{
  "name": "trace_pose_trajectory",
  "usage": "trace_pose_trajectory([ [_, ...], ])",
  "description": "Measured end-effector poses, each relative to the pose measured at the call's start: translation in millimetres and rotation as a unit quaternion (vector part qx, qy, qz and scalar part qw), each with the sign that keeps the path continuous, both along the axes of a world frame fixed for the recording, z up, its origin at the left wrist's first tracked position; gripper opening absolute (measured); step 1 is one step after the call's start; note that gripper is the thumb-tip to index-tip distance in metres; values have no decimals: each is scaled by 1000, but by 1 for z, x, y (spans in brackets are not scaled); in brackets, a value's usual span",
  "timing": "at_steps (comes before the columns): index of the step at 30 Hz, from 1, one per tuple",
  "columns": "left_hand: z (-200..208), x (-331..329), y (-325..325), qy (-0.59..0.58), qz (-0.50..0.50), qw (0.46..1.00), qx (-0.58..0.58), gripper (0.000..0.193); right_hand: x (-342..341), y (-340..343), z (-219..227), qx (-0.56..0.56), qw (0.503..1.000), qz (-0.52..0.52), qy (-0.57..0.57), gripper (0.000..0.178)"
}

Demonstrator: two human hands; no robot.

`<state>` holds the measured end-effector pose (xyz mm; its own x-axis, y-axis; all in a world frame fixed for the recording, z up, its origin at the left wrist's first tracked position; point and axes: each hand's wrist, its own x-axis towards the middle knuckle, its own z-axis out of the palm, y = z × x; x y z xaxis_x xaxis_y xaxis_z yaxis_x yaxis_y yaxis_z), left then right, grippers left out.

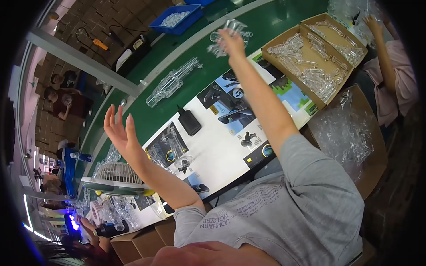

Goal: Applying a liquid from a black bottle and joining clear plastic components at a factory assembly station.

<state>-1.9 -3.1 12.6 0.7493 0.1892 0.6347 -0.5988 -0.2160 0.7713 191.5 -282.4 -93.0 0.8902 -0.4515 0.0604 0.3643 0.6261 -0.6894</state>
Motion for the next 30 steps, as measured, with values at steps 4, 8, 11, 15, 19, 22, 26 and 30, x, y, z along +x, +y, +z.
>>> trace_pose_trajectory([
  [4,0,0,1,-12,5,1000,-5,47,55,-54,-31,21,994,1,105,35],
  [8,-3,6,-1,-5,2,1000,2,43,89,-71,-48,45,985,72,152,39],
  [11,-4,8,1,4,-3,1000,14,42,94,-69,-50,71,978,76,180,37],
  [15,-15,24,5,34,0,999,-15,46,75,-37,-39,28,989,107,100,30],
  [19,-36,39,20,75,-49,968,-234,55,-13,44,21,-28,967,246,-56,37],
  [22,-42,46,23,133,-149,899,-389,67,-72,82,50,-181,920,296,-183,45],
  [26,-38,51,21,172,-233,794,-535,60,-123,103,71,-438,824,256,-251,49],
  [30,-35,46,46,88,-183,759,-618,51,-148,110,85,-527,776,215,-271,50],
])
